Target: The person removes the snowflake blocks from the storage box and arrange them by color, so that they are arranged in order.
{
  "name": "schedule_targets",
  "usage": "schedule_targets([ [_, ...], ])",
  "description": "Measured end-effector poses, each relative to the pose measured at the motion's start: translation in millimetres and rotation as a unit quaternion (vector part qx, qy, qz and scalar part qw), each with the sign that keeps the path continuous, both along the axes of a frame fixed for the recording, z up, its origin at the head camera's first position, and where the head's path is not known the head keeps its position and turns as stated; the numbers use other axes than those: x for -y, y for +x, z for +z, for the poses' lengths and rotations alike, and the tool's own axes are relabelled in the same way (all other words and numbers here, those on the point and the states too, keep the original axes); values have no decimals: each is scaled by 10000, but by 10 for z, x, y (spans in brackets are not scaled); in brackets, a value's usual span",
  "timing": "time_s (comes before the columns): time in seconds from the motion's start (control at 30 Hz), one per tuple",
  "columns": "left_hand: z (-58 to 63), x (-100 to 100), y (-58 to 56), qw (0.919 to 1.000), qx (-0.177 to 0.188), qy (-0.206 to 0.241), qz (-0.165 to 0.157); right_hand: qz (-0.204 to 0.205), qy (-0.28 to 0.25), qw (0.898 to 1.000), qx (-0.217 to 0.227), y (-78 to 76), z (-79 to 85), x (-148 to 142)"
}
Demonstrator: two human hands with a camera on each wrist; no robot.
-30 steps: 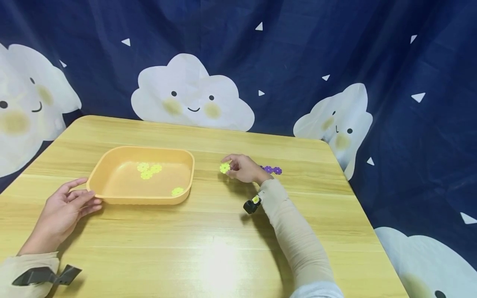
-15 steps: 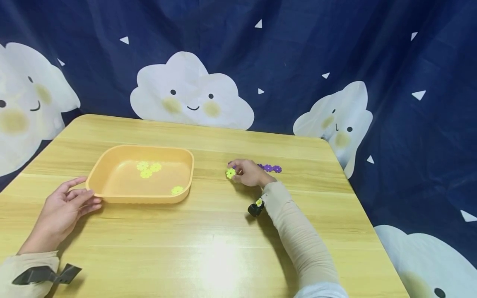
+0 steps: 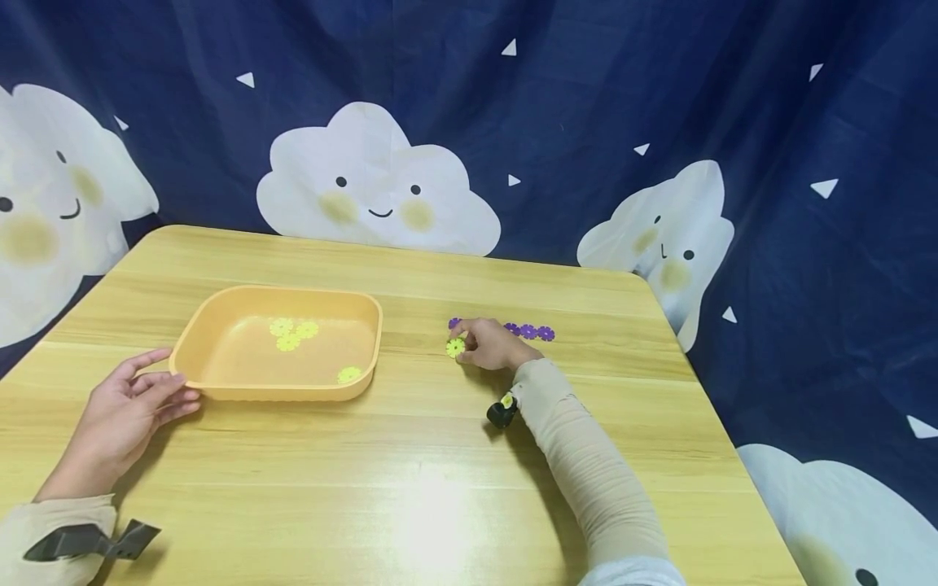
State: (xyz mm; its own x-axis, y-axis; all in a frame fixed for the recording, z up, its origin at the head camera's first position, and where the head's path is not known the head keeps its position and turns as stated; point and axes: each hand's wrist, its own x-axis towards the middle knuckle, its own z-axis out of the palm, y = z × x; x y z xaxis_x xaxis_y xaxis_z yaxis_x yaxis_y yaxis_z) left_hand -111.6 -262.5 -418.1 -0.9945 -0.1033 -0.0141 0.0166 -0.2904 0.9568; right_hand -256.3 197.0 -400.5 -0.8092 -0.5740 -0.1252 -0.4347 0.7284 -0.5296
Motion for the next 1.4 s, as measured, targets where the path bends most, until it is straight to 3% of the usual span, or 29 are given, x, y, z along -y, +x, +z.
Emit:
schedule_targets([
  [0.3, 0, 10, 4, 10000, 25, -33, -27, -117, 128, 9996, 205, -6, -9, 9],
  [0.93, -11, 10, 12, 10000, -23, -69, -19, 121, 225, 9997, 28, -30, 24, 21],
  [1.4, -20, -14, 7, 9998, 28, -215, 6, 445, -55, 9987, -232, -64, 224, 136],
])
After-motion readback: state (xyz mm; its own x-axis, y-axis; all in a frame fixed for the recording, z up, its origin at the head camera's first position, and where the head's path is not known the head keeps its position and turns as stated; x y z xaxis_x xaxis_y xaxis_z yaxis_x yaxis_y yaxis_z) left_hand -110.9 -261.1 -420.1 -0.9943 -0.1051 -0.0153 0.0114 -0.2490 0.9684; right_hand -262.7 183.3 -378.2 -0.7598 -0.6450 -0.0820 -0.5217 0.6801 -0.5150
